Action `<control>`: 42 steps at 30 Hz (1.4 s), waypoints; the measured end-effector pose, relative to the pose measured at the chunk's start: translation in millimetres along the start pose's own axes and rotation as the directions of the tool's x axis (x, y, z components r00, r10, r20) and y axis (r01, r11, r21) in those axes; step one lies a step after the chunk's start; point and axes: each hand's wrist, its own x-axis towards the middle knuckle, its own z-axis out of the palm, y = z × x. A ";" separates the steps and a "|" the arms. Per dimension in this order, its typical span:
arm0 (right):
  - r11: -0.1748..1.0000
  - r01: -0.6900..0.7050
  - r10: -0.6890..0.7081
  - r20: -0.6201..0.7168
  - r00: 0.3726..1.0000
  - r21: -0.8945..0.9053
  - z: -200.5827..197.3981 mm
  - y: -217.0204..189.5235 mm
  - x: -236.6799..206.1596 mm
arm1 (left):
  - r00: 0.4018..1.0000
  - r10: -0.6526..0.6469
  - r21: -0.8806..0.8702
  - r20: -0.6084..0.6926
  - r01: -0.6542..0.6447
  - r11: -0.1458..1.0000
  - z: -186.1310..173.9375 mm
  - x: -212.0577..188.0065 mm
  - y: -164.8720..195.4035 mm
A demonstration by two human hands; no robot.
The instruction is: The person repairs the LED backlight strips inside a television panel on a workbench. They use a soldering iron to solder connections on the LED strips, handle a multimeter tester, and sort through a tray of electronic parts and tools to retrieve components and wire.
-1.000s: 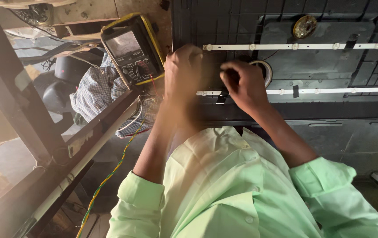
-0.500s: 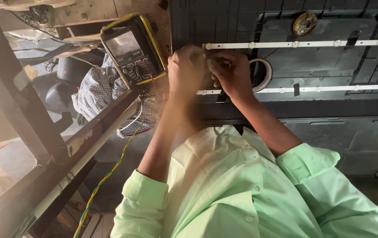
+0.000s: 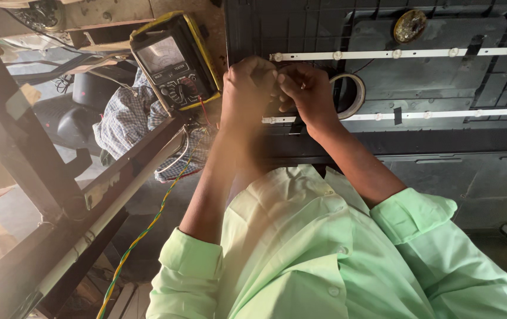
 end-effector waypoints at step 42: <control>0.991 -0.044 0.026 0.141 0.990 0.126 -5.9 2.2 1.4 | 0.976 -0.028 -0.170 0.214 0.066 0.983 -12.1 7.0 -7.3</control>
